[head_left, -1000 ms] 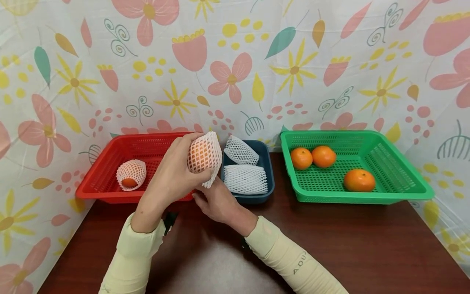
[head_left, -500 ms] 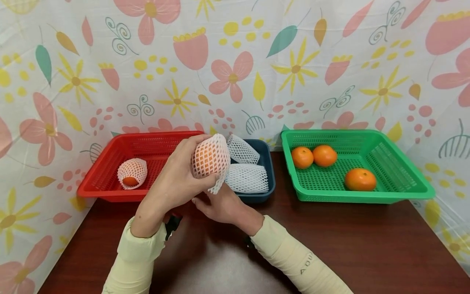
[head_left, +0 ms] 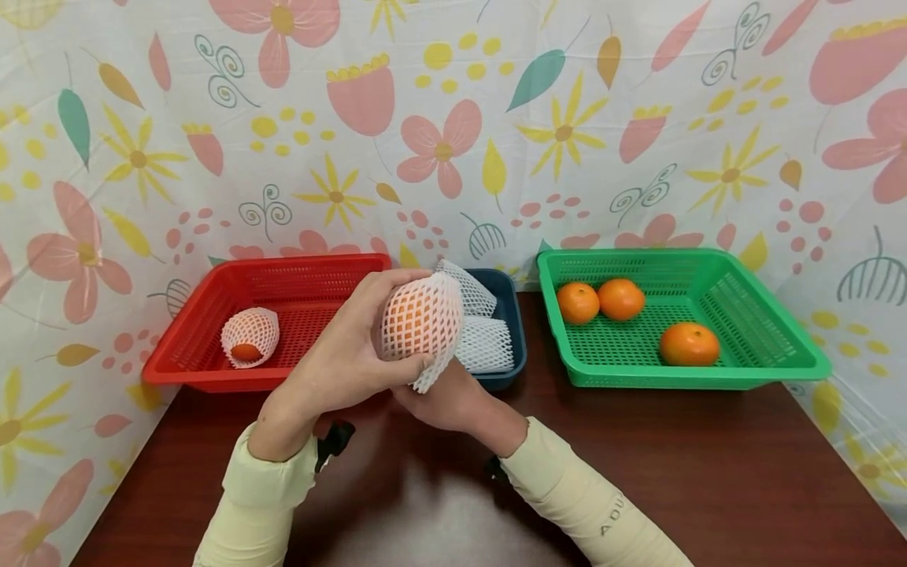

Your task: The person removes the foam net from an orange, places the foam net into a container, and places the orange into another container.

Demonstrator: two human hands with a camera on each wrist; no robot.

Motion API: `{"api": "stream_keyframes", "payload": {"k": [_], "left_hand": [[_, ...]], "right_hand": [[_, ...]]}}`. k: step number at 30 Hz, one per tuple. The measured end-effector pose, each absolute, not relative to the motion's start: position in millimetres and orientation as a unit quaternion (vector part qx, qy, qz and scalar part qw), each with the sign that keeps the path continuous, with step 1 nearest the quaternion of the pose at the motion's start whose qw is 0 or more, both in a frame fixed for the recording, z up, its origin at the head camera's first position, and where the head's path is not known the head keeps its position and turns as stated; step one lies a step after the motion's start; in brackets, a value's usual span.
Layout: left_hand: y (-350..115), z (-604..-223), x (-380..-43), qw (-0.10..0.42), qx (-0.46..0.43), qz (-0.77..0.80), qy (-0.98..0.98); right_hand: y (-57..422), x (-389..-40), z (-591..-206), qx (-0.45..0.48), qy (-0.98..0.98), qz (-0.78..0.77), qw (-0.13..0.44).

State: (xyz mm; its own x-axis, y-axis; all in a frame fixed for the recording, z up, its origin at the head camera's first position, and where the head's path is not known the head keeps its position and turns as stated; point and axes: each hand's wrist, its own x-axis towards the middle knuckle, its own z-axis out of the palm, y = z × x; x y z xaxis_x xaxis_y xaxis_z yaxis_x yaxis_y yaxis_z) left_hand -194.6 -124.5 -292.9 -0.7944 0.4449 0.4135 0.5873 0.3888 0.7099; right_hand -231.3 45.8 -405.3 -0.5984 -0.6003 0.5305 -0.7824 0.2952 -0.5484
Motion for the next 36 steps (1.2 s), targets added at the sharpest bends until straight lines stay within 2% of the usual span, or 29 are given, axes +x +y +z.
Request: {"api": "stream_keyframes", "payload": {"k": [10,15,24,36], "left_hand": [[-121.4,-295.5,-196.2,0.072,-0.345,-0.453,-0.819],[-119.3,-296.6,-195.8,0.048,-0.343,-0.48,-0.806],[-121.4,-296.3,-194.7,0.04,-0.339,-0.487,-0.804],[-124.9,-293.6,-196.7,0.049,-0.348,-0.482,-0.803]], "right_hand": [[62.0,-232.1,-395.9,0.414,-0.804,0.41,0.115],[70.8,-231.3,-390.7,0.398,-0.816,0.403,0.118],[94.1,-232.9,-380.7,0.399,-0.765,0.498,0.084],[124.0,-240.2,-350.7,0.371,-0.746,0.535,0.136]]}}
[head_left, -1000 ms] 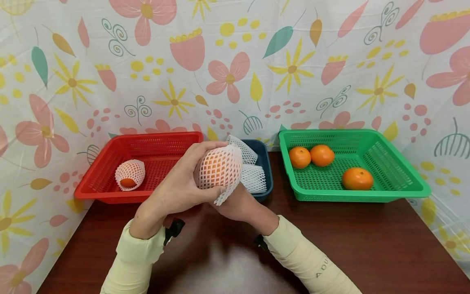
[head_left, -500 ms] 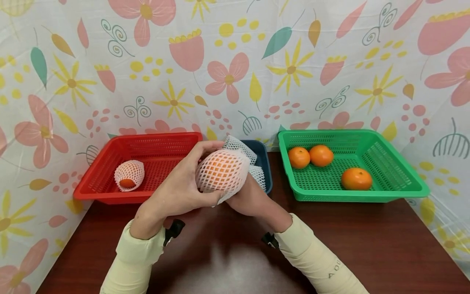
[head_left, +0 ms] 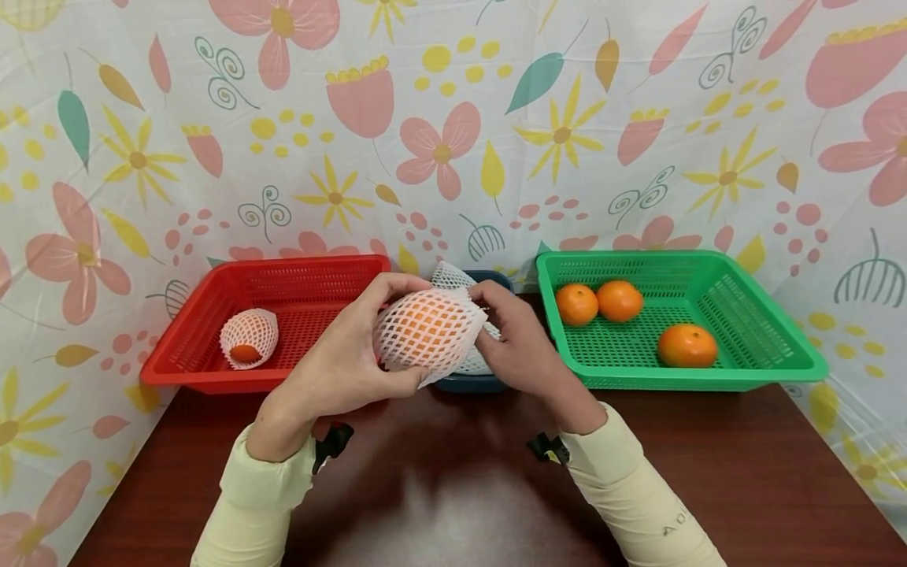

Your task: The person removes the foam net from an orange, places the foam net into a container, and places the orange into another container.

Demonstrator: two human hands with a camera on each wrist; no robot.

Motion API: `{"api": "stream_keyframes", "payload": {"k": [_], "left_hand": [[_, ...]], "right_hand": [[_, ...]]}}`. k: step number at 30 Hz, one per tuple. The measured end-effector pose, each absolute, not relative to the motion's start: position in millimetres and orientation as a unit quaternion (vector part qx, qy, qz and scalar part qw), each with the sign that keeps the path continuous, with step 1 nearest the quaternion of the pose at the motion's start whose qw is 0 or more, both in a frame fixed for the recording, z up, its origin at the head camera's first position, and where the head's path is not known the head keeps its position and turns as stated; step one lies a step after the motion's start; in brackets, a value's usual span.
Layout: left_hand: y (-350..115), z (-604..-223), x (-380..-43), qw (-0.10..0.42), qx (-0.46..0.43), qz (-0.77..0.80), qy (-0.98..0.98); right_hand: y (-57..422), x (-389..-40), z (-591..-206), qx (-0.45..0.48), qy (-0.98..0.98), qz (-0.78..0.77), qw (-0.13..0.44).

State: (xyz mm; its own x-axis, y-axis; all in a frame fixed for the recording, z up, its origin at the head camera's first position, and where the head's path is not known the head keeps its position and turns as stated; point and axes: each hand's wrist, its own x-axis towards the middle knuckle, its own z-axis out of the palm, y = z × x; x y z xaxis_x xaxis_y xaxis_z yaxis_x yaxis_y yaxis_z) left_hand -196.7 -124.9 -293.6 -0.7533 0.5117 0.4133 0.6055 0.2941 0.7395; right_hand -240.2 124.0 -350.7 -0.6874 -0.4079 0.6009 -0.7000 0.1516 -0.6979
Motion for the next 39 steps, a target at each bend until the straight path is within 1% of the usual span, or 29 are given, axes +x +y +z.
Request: {"api": "stream_keyframes", "payload": {"k": [5,9,19,24,29,33,39], "left_hand": [[-125.8,-292.7,-196.4,0.049,-0.35,-0.472,-0.808],[-124.8,-292.3,-197.3,0.042,-0.35,-0.467,-0.811],[-123.3,-297.1,-203.1,0.039,-0.35,-0.455,-0.818],[-124.3,-299.0,-203.8,0.041,-0.346,-0.453,-0.821],[-123.7,-299.9,-204.6,0.036,-0.353,-0.458,-0.815],[-122.6,-300.8,-204.1,0.026,-0.358,-0.462,-0.811],[-120.7,-302.2,-203.7,0.02,-0.363,-0.471,-0.804]], "right_hand": [[137.0,-233.5,-334.6,0.356,-0.719,0.577,0.156],[148.1,-228.5,-323.4,0.38,-0.691,0.593,0.163],[159.2,-224.4,-311.7,0.463,-0.671,0.562,0.138],[163.5,-224.6,-308.3,0.485,-0.664,0.558,0.111],[168.2,-222.9,-305.8,0.488,-0.671,0.552,0.087],[170.4,-223.4,-306.2,0.493,-0.684,0.53,0.093],[172.2,-222.1,-307.1,0.482,-0.71,0.499,0.118]]}}
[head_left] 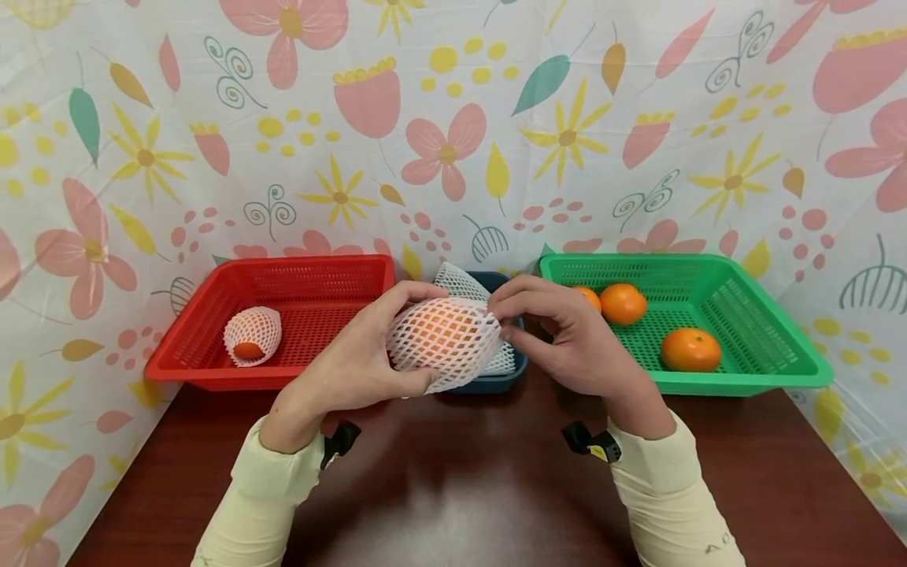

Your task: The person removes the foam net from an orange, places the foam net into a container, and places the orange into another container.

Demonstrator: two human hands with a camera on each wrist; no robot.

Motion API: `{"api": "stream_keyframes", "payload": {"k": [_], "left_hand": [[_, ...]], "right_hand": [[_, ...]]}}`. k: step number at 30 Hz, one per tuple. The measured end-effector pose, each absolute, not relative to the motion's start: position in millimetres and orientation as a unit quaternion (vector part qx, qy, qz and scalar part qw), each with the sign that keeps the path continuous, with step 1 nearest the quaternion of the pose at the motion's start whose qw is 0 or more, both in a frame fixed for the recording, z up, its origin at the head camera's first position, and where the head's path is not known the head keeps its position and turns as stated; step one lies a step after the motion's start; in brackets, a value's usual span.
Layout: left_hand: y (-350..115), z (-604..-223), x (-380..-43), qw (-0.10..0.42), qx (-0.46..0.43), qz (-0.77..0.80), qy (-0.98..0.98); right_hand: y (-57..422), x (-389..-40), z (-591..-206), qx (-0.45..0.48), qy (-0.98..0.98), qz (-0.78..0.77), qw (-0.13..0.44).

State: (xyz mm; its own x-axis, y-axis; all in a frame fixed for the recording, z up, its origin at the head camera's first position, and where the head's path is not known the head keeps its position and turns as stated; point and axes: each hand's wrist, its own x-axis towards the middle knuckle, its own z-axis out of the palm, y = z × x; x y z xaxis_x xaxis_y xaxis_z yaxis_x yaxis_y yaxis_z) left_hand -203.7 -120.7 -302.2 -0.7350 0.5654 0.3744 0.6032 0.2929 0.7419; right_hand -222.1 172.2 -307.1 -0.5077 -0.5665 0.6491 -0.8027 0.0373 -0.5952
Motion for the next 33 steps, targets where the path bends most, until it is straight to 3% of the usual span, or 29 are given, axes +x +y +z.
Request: {"api": "stream_keyframes", "payload": {"k": [13,33], "left_hand": [[-117.2,-303.9,-205.3,0.052,-0.373,-0.473,-0.796],[-112.5,-304.0,-206.1,0.011,-0.353,-0.563,-0.747]], "right_hand": [[173.5,-219.6,-310.2,0.487,-0.747,0.44,0.104],[163.1,-219.9,-312.5,0.49,-0.737,0.459,0.084]]}}
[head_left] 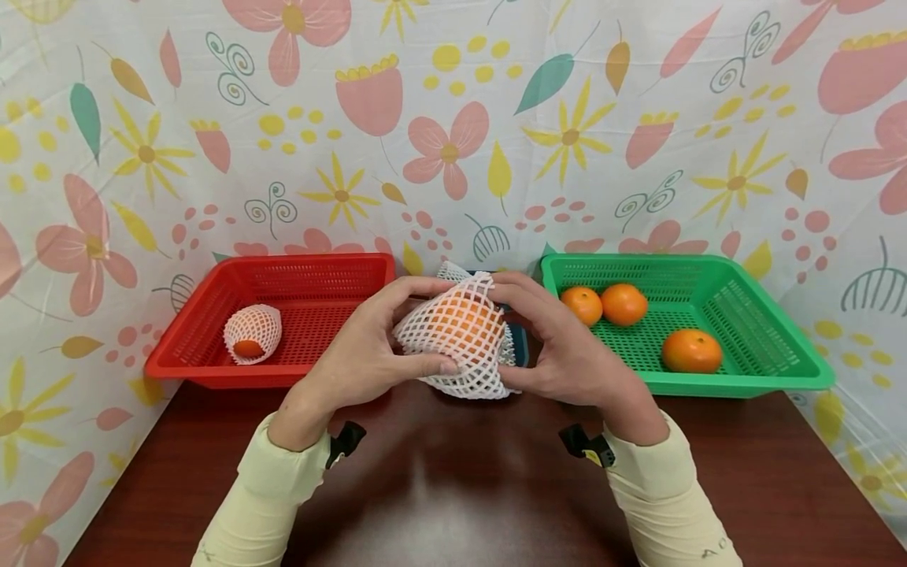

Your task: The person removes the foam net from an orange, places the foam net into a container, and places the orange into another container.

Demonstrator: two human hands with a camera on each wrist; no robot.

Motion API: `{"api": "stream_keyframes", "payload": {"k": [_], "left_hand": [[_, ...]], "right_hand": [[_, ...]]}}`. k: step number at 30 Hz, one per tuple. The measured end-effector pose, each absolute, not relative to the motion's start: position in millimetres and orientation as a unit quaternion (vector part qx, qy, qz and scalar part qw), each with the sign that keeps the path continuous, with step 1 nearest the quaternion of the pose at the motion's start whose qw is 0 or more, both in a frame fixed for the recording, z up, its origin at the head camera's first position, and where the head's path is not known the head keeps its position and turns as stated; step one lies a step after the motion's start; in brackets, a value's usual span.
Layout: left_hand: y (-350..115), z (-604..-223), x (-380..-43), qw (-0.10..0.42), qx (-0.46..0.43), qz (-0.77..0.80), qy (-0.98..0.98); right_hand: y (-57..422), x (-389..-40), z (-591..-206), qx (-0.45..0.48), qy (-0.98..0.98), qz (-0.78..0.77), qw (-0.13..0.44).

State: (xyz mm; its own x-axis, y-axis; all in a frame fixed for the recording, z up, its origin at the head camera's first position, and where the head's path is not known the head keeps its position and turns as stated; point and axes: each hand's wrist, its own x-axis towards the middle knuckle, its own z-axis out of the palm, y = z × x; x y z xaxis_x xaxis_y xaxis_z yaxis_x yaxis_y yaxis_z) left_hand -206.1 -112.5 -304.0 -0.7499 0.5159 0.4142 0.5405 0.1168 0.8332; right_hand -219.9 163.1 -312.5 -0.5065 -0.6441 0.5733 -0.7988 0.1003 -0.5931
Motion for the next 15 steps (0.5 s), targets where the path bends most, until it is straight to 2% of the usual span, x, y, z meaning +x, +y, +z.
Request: {"api": "stream_keyframes", "payload": {"k": [15], "left_hand": [[-111.8,-305.2,-206.4,0.038,-0.336,-0.55,-0.764]], "right_hand": [[150.1,-219.9,-313.4,0.486,-0.754,0.431,0.099]]}}
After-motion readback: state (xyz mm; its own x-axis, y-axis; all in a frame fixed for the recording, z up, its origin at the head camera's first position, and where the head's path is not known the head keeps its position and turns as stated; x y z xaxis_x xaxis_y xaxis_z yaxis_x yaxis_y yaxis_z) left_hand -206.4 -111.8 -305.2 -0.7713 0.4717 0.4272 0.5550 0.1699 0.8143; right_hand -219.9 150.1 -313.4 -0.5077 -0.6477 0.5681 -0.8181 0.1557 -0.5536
